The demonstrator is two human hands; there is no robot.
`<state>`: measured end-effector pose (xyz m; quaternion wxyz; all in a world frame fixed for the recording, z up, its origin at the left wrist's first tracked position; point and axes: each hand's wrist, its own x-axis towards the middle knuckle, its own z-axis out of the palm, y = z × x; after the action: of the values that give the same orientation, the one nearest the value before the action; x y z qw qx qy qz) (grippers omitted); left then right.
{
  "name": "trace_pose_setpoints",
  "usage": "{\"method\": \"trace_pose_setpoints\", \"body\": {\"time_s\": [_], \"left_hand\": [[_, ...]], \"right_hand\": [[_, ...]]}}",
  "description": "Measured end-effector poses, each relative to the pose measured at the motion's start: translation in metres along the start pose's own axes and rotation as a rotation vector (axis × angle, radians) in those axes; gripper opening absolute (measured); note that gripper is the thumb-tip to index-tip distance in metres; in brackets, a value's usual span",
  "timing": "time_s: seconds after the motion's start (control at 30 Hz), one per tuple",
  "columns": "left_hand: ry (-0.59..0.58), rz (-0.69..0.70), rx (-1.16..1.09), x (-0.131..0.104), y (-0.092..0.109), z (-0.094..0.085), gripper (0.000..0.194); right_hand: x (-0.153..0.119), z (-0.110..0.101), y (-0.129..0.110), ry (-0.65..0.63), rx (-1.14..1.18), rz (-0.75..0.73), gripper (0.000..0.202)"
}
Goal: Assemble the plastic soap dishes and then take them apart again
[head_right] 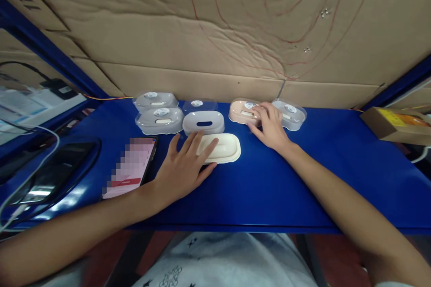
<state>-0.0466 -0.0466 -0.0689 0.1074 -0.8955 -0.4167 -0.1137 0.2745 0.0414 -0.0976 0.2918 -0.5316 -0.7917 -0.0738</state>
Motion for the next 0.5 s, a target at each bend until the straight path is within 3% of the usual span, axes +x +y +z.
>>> {"method": "trace_pose_setpoints", "body": {"time_s": [0.13,0.33,0.5], "left_hand": [[-0.030,0.132,-0.019,0.000,0.002,0.000,0.046],[-0.049,0.067,-0.027,0.000,0.004,0.002,0.036],[-0.016,0.124,-0.125,0.002,0.001,0.002,0.049]], "right_hand": [[0.003,0.000,0.000,-0.046,0.018,-0.051,0.063],[-0.009,-0.023,-0.005,-0.044,0.082,-0.028,0.056],[-0.023,-0.042,-0.015,-0.070,0.129,-0.010,0.057]]}}
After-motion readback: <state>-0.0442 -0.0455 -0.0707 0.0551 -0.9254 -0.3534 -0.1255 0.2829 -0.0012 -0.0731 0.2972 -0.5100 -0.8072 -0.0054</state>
